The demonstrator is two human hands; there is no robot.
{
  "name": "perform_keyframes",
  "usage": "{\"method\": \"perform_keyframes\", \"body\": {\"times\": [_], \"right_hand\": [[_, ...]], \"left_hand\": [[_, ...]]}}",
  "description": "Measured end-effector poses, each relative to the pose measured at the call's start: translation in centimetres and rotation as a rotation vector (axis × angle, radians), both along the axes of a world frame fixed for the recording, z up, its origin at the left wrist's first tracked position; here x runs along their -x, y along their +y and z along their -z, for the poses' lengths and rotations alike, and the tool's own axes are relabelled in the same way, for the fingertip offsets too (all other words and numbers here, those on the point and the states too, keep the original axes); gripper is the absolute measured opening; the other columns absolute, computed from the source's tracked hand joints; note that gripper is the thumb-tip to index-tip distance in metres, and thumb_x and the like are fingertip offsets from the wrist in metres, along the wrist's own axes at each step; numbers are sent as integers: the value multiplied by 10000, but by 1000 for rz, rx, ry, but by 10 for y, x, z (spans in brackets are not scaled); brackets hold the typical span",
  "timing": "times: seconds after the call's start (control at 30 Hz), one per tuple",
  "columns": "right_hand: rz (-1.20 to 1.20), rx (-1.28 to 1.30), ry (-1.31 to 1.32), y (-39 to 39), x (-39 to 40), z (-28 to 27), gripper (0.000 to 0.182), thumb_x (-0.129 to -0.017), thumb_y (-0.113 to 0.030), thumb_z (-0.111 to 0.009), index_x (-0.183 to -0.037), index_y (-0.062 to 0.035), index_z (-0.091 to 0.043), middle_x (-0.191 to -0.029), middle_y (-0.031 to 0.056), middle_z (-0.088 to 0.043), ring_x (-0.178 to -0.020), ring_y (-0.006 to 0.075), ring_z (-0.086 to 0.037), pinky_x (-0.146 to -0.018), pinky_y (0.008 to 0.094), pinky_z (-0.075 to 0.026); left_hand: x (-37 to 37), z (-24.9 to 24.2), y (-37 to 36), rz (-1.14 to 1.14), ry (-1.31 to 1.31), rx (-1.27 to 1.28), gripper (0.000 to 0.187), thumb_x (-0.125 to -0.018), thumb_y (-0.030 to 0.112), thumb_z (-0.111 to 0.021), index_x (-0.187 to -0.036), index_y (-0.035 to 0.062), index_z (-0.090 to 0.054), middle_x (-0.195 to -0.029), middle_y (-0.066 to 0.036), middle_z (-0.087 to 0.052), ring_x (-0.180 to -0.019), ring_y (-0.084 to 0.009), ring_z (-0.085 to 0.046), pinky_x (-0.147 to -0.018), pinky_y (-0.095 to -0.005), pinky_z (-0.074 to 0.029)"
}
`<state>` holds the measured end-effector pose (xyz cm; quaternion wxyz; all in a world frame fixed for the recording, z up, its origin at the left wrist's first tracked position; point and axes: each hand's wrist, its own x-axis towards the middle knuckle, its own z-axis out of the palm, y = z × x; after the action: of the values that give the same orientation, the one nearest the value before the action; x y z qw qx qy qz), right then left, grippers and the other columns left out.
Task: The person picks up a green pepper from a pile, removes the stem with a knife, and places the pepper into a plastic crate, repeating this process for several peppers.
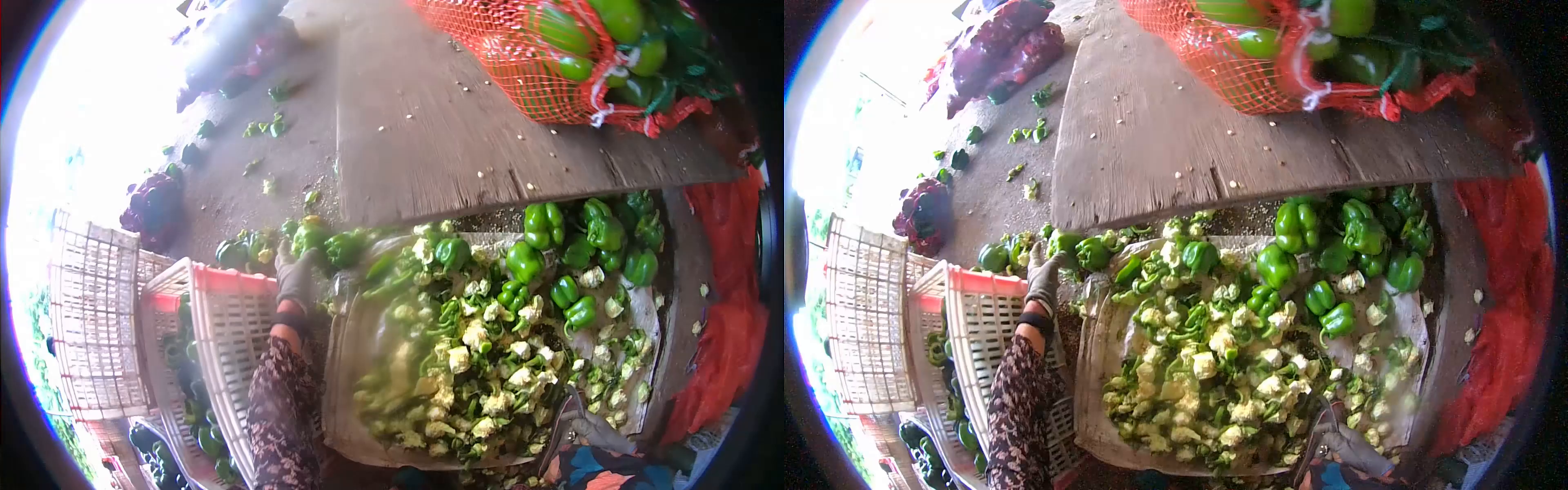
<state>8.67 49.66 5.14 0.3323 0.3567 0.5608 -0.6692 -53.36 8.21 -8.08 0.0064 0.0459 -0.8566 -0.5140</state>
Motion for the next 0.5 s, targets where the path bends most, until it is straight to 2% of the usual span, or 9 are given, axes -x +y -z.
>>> {"method": "perform_keyframes", "body": {"times": [0.03, 0.1, 0.13, 0.17, 0.23, 0.3, 0.37, 0.4, 0.5], "right_hand": [[46, -32, 9, 2, -6, 1, 427, -1089, -342, -509, -1362, -17, -558, -992, 13, -601, -876, 116, -607, -803, 291, -540], [96, -80, 11, 6, -4, -4, 411, -1090, -316, -510, -1353, -2, -555, -955, 4, -600, -840, 112, -616, -780, 286, -549], [147, -130, 33, 5, 0, -9, 403, -1089, -294, -509, -1356, 5, -547, -929, 1, -601, -822, 107, -621, -777, 288, -556], [199, -180, 53, 4, 0, -14, 395, -1087, -273, -509, -1359, 12, -539, -903, -2, -603, -803, 102, -627, -773, 289, -564], [225, -176, 84, 9, -14, -2, 386, -1086, -255, -507, -1365, 11, -536, -889, 0, -600, -780, 105, -629, -754, 292, -572], [258, -161, 127, 7, -19, 0, 379, -1084, -237, -505, -1370, 10, -532, -875, 2, -597, -757, 108, -632, -735, 294, -580], [159, -316, 49, 5, 1, -15, 363, -1089, -208, -484, -1372, 14, -533, -865, 8, -592, -705, 101, -620, -658, 286, -562], [155, -311, 46, 6, 11, -19, 363, -1089, -208, -484, -1372, 14, -533, -865, 8, -592, -705, 101, -620, -658, 286, -562], [143, -369, 196, 3, 46, -38, 338, -1083, -199, -489, -1360, -20, -557, -861, 14, -595, -645, 85, -588, -582, 270, -509]], "left_hand": [[23, 33, -10, -9, 33, 0, 889, -790, 95, -842, -1557, 55, -395, -1424, -135, -520, -1229, -237, -546, -920, -338, -536], [35, 40, 1, 20, 25, 145, 905, -798, 48, -808, -1581, 90, -357, -1336, -132, -577, -1129, -228, -606, -847, -330, -559], [35, 37, 15, -79, -224, -428, 944, -803, -39, -742, -1615, 139, -294, -1168, -113, -642, -977, -220, -655, -786, -346, -576], [33, 31, 24, -170, -265, -485, 862, -810, -107, -677, -1569, 136, -350, -1041, -107, -664, -849, -234, -680, -705, -370, -588], [51, 39, 6, -96, -373, -377, 937, -744, -68, -791, -1551, 166, -378, -1177, -122, -645, -964, -256, -679, -767, -355, -600], [41, 46, 10, -73, -268, -484, 833, -746, -50, -811, -1478, 120, -451, -1138, -134, -661, -941, -257, -687, -764, -363, -608], [12, 37, 13, -188, -244, -282, 751, -745, -11, -834, -1409, 48, -489, -1146, -151, -659, -935, -247, -691, -764, -365, -614], [-6, 35, 8, -190, -190, -314, 724, -738, 34, -858, -1365, -6, -499, -1135, -149, -662, -900, -230, -698, -765, -343, -612], [-90, -57, 48, -77, -191, -546, 544, -859, 184, -747, -1331, 9, -542, -1122, -117, -660, -875, -179, -672, -738, -292, -563]]}}
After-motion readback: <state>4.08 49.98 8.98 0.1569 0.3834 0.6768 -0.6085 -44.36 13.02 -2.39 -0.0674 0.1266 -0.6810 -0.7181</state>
